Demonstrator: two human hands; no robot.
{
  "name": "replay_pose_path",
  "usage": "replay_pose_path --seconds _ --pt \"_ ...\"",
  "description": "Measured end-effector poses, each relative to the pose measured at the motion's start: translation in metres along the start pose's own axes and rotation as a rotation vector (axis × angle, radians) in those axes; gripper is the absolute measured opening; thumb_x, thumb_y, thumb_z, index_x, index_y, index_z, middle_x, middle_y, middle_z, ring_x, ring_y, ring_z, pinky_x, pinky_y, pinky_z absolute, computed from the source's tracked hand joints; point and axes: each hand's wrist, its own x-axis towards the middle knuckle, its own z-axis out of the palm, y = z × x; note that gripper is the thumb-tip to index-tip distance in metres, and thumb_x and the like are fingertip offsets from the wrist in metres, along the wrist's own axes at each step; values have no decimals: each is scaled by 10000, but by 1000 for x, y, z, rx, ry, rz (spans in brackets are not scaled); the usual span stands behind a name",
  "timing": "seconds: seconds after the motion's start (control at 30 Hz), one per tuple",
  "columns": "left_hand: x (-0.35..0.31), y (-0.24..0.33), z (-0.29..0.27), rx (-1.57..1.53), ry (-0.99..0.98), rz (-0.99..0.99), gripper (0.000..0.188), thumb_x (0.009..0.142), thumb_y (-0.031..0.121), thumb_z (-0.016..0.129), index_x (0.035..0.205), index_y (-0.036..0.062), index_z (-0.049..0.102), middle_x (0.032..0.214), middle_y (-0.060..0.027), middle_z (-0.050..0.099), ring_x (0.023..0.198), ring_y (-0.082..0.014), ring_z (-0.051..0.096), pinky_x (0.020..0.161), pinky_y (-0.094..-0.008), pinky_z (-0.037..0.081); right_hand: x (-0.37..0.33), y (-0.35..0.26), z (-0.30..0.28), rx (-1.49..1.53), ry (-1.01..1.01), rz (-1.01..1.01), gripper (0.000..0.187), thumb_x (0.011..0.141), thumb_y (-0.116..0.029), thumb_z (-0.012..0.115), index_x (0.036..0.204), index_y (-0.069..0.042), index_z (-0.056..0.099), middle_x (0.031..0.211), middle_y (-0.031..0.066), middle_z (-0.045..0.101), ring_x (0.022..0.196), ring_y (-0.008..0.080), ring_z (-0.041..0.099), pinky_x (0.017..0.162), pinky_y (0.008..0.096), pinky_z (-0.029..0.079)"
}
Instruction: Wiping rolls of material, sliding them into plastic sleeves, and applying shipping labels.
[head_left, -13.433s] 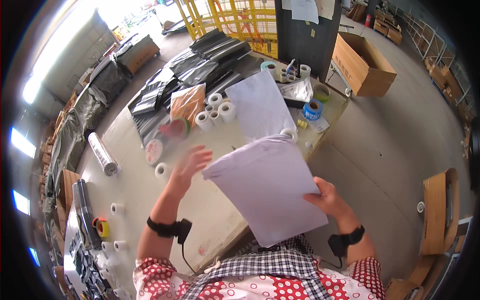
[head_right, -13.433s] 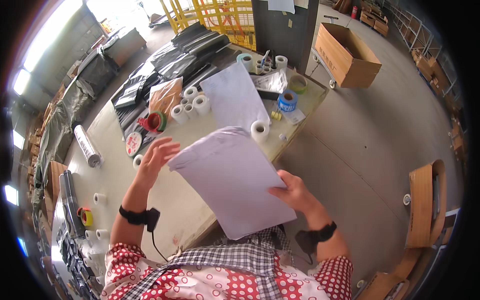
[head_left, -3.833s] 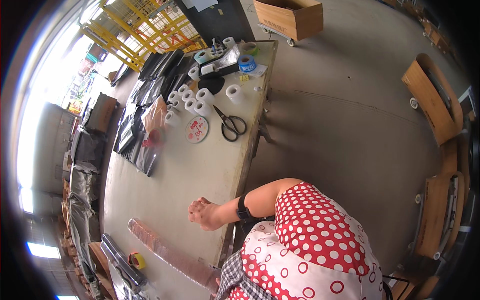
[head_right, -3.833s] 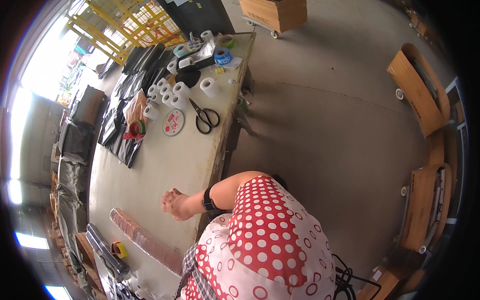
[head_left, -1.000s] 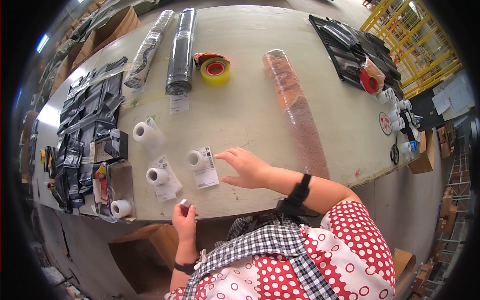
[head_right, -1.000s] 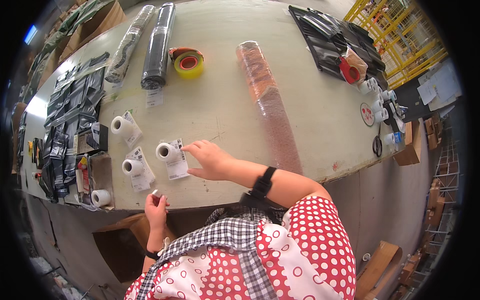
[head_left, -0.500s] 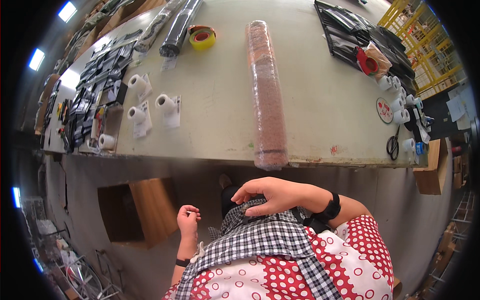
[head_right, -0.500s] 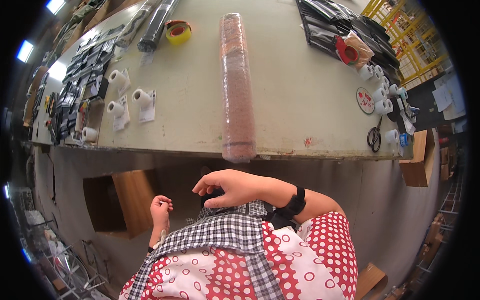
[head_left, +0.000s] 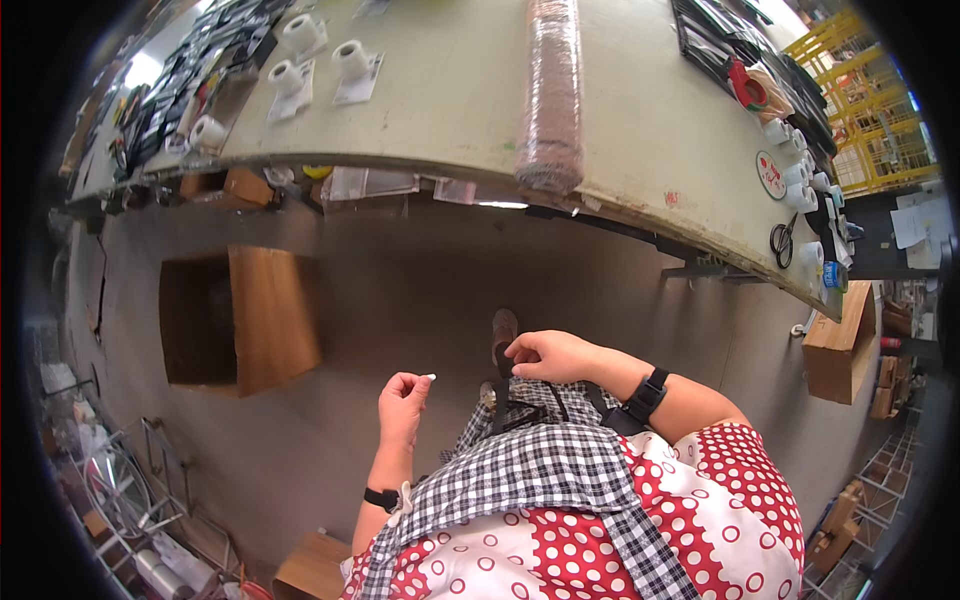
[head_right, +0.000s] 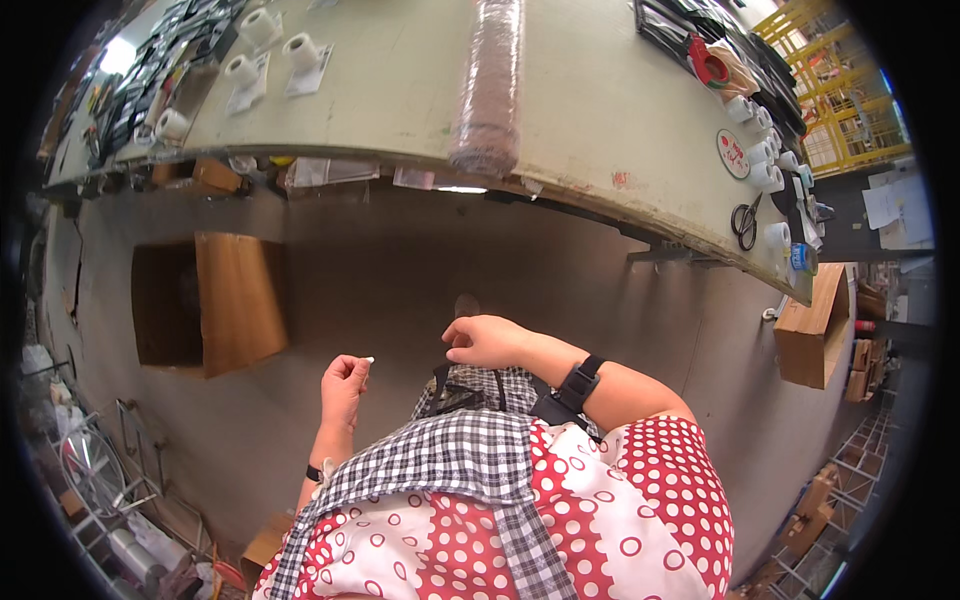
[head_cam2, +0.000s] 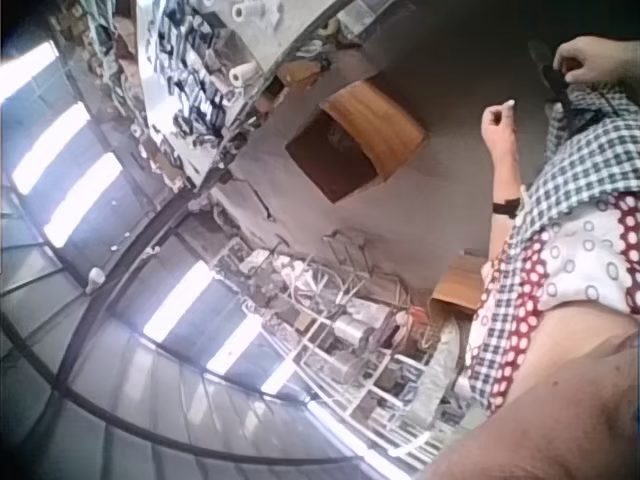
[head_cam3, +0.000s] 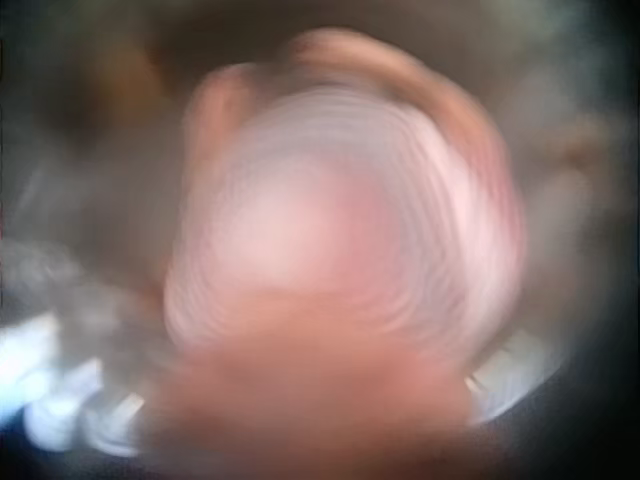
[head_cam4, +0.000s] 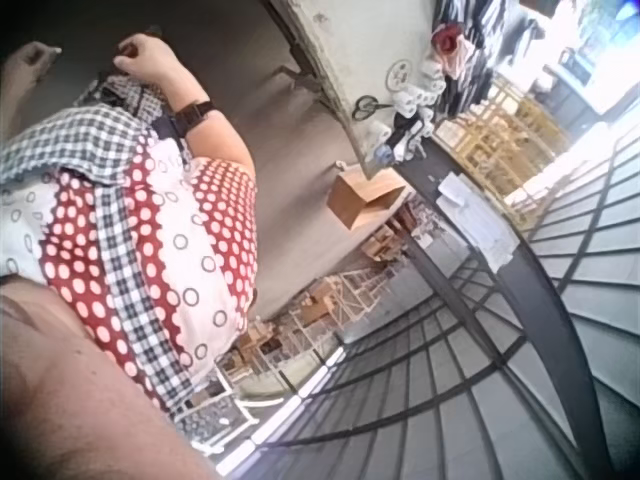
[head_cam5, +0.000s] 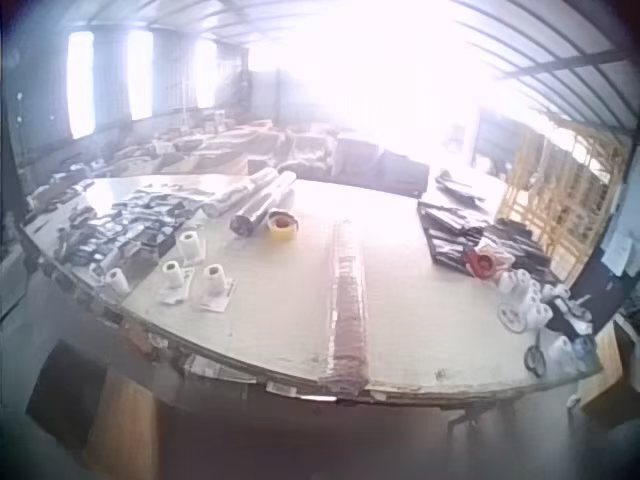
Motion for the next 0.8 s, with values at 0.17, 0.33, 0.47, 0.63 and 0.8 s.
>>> replay_pose_path --seconds 0.17,0.33,0.47,0.63,0.8 --pt "-28 -65 -25 0 106 34 150 834 140 698 907 63 591 695 50 526 597 -17 433 511 -168 343 -7 41 57 -3 -9 91 405 832 -305 618 1138 -40 591 1015 117 667 962 252 631 850 354 487" --pt "-66 -139 -47 -261 281 -83 341 801 24 684 1109 26 538 797 -16 605 641 -66 527 558 -192 416 -17 51 99 -165 -130 176 422 826 -323 618 1140 -43 593 1017 119 667 974 248 628 861 355 485" --pt "-76 -175 -50 -246 221 -187 403 802 -29 643 1166 24 480 883 -66 633 712 -92 574 580 -200 450 -21 66 118 -89 -90 253 413 827 -323 619 1136 -50 591 1021 116 665 978 258 625 868 351 485" --pt "-86 -180 -52 -232 322 -246 453 815 -64 580 1217 64 417 1038 -131 629 827 -146 624 605 -199 486 -8 66 121 -132 -117 213 393 843 -285 611 1149 -42 573 1034 131 656 977 261 626 869 356 485" --pt "-73 -206 -47 -309 336 -204 272 796 -78 533 1037 49 544 966 -86 618 869 -139 611 674 -206 489 -8 104 121 -135 -55 151 393 844 -289 614 1147 -43 572 1004 128 662 961 263 630 852 362 492"
